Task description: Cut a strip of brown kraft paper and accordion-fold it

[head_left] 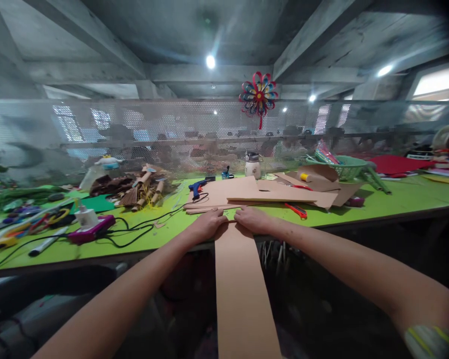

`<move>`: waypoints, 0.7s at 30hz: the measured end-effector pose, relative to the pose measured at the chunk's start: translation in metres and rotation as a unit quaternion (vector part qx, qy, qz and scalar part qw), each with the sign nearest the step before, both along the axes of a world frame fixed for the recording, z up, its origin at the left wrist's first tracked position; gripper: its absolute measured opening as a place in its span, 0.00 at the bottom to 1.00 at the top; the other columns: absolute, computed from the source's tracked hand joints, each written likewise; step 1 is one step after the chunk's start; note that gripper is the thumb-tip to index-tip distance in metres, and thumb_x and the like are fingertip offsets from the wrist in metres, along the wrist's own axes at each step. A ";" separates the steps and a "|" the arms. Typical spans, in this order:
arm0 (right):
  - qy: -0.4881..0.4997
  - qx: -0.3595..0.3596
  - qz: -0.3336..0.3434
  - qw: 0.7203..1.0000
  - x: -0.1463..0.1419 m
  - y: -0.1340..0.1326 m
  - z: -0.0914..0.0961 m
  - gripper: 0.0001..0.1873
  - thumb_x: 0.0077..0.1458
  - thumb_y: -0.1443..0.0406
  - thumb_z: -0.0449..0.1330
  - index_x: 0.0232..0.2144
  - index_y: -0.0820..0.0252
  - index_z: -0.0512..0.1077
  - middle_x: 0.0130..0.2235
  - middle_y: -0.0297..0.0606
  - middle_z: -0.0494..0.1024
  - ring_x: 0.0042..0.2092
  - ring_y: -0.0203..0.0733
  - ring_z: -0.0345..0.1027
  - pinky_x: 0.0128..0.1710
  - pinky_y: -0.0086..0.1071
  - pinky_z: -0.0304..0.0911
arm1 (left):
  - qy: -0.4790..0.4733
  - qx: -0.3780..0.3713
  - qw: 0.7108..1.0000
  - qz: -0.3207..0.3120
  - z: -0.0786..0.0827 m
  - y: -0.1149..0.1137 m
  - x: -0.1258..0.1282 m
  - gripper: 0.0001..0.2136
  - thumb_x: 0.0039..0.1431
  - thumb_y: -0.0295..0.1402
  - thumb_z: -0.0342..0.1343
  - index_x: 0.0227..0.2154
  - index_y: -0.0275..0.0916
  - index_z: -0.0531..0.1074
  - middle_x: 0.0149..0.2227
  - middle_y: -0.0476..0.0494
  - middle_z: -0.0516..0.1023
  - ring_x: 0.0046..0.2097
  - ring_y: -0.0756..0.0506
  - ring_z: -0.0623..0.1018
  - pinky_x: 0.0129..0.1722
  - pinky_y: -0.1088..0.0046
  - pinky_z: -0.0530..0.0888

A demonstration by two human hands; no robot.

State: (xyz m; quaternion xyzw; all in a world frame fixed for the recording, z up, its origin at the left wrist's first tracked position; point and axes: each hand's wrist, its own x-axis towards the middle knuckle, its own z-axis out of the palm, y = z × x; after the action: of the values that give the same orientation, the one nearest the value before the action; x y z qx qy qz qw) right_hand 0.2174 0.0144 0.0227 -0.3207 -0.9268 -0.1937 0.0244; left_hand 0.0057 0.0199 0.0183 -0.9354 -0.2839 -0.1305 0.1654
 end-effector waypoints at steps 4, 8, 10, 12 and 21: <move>0.011 0.005 -0.024 1.000 -0.001 -0.002 -0.001 0.08 0.59 0.67 0.53 0.36 0.66 0.70 0.37 0.45 0.73 0.43 0.45 0.65 0.39 0.34 0.61 | -0.061 -0.033 0.997 0.040 -0.005 0.002 -0.005 0.09 0.58 0.27 0.48 0.29 0.36 0.74 0.30 0.43 0.69 0.34 0.47 0.69 0.34 0.73 0.65; 0.026 0.004 -0.039 0.999 -0.001 -0.003 -0.004 0.08 0.59 0.67 0.53 0.37 0.66 0.70 0.38 0.45 0.73 0.44 0.45 0.64 0.39 0.33 0.61 | -0.122 -0.057 0.989 0.066 -0.011 0.007 -0.010 0.08 0.57 0.30 0.52 0.28 0.36 0.75 0.30 0.44 0.69 0.33 0.48 0.70 0.33 0.74 0.64; 0.027 0.001 -0.035 0.999 0.000 -0.002 -0.005 0.08 0.59 0.67 0.52 0.37 0.65 0.70 0.38 0.45 0.73 0.44 0.44 0.64 0.41 0.33 0.61 | -0.130 -0.060 0.988 0.057 -0.013 0.010 -0.011 0.08 0.56 0.30 0.52 0.28 0.36 0.75 0.30 0.44 0.69 0.32 0.49 0.70 0.33 0.74 0.64; 0.027 -0.001 -0.031 0.999 0.000 -0.002 -0.005 0.09 0.60 0.66 0.52 0.36 0.65 0.70 0.38 0.45 0.73 0.44 0.44 0.64 0.42 0.33 0.61 | -0.123 -0.051 0.990 0.045 -0.014 0.011 -0.012 0.08 0.56 0.28 0.51 0.26 0.36 0.74 0.29 0.45 0.69 0.32 0.49 0.69 0.33 0.75 0.64; 0.015 0.010 -0.070 0.997 0.002 -0.006 -0.005 0.09 0.59 0.65 0.52 0.37 0.64 0.71 0.37 0.45 0.74 0.42 0.46 0.67 0.38 0.33 0.62 | -0.038 0.008 0.999 0.033 -0.008 0.003 -0.009 0.10 0.57 0.27 0.48 0.27 0.35 0.73 0.29 0.43 0.69 0.33 0.47 0.69 0.34 0.73 0.65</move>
State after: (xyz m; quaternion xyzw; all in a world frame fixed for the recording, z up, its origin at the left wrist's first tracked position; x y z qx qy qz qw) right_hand 0.2190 0.0079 0.0176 -0.3873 -0.8996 -0.1997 0.0281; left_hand -0.0030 0.0227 0.0107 -0.9187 -0.3195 -0.1628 0.1658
